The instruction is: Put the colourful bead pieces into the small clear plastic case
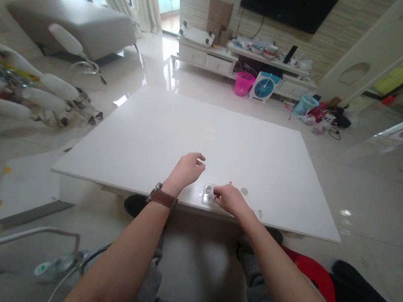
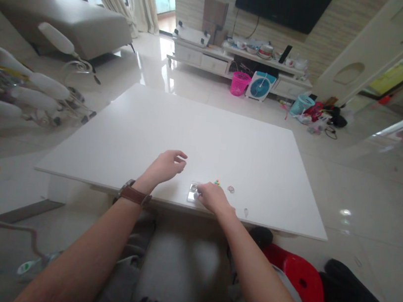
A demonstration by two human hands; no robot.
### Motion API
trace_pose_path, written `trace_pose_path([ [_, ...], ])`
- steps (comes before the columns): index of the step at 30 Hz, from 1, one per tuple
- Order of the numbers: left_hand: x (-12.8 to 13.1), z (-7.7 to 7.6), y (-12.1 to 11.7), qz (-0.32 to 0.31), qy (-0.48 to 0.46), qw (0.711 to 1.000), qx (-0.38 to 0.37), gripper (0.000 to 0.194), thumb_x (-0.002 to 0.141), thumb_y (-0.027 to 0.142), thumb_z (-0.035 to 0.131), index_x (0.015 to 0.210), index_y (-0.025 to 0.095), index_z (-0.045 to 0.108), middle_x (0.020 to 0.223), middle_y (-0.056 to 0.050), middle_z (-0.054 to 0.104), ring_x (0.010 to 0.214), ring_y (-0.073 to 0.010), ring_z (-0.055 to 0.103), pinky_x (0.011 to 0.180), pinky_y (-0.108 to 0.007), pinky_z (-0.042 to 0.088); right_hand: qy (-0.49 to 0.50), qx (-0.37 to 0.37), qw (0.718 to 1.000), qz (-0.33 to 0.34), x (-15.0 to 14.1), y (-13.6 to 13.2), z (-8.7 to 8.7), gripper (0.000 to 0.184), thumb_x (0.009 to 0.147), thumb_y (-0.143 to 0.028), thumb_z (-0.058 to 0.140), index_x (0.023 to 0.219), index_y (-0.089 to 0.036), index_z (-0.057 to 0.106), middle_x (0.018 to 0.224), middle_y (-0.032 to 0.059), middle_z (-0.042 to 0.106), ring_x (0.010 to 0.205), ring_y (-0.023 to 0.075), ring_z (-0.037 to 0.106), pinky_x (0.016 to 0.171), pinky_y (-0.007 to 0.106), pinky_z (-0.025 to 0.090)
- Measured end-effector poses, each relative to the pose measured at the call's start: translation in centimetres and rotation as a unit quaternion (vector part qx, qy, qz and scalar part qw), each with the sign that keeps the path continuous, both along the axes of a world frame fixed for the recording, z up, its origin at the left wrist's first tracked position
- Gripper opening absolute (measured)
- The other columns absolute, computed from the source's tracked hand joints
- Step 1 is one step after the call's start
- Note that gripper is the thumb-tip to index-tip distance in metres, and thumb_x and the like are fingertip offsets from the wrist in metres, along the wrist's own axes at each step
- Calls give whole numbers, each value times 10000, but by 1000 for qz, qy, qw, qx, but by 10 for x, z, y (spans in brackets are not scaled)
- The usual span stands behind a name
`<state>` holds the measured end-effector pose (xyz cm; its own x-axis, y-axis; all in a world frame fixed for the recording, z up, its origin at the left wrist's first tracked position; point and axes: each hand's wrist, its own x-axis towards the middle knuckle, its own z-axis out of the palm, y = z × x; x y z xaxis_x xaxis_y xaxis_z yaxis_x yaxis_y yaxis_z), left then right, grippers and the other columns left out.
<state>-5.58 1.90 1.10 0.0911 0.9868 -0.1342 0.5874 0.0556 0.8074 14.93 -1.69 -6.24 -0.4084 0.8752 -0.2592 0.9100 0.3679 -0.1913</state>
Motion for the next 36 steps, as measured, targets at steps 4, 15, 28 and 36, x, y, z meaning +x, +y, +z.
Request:
trace_pose_path([
  [4, 2, 0, -1, -4, 4, 1000, 1, 290, 837, 168, 583, 1092, 150, 721, 913, -106, 766, 785, -199, 705, 807, -305, 521, -25, -7, 1000, 17, -2, -2, 1, 160, 890, -193, 589, 920, -215, 744, 922, 112, 757, 869, 250, 699, 729, 288, 433],
  [15, 9, 1, -3, -21, 29, 999, -2, 291, 850, 163, 558, 1092, 155, 720, 918, -103, 763, 784, -199, 705, 824, -313, 523, 27, 17, 998, -55, 20, 9, 13, 197, 864, -160, 607, 990, -228, 742, 1037, 63, 752, 964, 206, 660, 791, 262, 428],
  [28, 14, -4, -2, -44, 47, 998, 3, 281, 848, 185, 562, 1077, 172, 724, 947, -96, 769, 809, -201, 710, 811, -300, 519, 63, 12, 979, -192, 123, 26, -42, 197, 910, -165, 616, 1054, -167, 750, 1080, 87, 685, 913, 145, 621, 821, 222, 421],
  [36, 19, -5, -2, -52, 52, 997, 6, 273, 848, 178, 553, 1058, 175, 727, 873, -86, 766, 788, -200, 700, 802, -304, 515, 108, 39, 977, -178, 117, 24, -48, 139, 949, -247, 618, 991, -166, 724, 985, 55, 622, 865, 137, 575, 817, 229, 409],
])
